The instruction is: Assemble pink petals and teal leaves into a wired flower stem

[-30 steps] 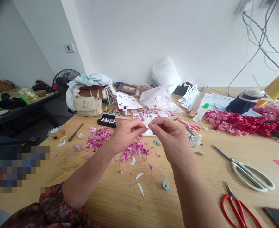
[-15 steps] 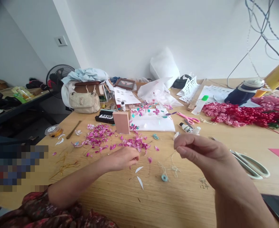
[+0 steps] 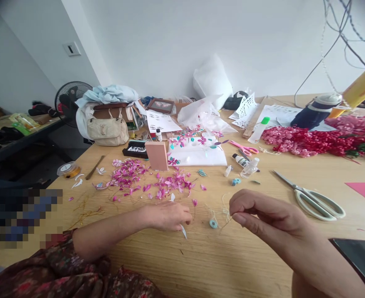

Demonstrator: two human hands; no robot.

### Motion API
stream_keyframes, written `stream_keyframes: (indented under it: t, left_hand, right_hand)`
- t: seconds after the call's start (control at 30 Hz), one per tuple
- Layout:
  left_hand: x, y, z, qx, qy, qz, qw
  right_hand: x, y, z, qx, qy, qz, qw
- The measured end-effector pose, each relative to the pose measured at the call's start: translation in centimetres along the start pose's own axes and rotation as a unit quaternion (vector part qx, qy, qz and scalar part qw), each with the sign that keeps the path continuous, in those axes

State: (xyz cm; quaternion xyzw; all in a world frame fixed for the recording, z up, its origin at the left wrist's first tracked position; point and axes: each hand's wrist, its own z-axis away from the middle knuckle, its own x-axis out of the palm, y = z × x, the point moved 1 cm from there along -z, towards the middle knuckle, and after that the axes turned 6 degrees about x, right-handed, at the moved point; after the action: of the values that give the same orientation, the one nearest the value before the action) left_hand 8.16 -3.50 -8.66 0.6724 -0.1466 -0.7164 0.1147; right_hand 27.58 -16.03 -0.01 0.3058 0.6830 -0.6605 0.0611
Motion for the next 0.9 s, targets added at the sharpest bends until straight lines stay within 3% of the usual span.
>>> stream_keyframes:
  t: [0.1, 0.23, 0.37, 0.53, 0.9]
  left_hand:
    - [0.7, 0.1, -0.5, 0.025, -0.036, -0.018, 0.999]
    - [1.4, 0.0, -0.9, 0.042, -0.064, -0.040, 0.996]
    - [1.6, -0.2, -1.2, 0.049, -0.078, -0.057, 0.994]
    - [1.9, -0.3, -1.4, 0.044, -0.075, -0.067, 0.994]
    - [2.7, -0.7, -1.3, 0.028, -0.046, -0.003, 0.999]
  right_hand:
    - [0.1, -0.1, -0.1, -0.054, -0.095, 0.001, 0.994]
    - [0.1, -0.3, -0.2, -0.079, -0.107, 0.001, 0.991]
    - [0.2, 0.2, -0.4, -0.077, -0.158, 0.010, 0.984]
    - [0.6, 1.0, 0.0, -0.051, -0.136, -0.027, 0.989]
    - [1.0, 1.6, 0.1, -0.034, -0.150, -0.025, 0.988]
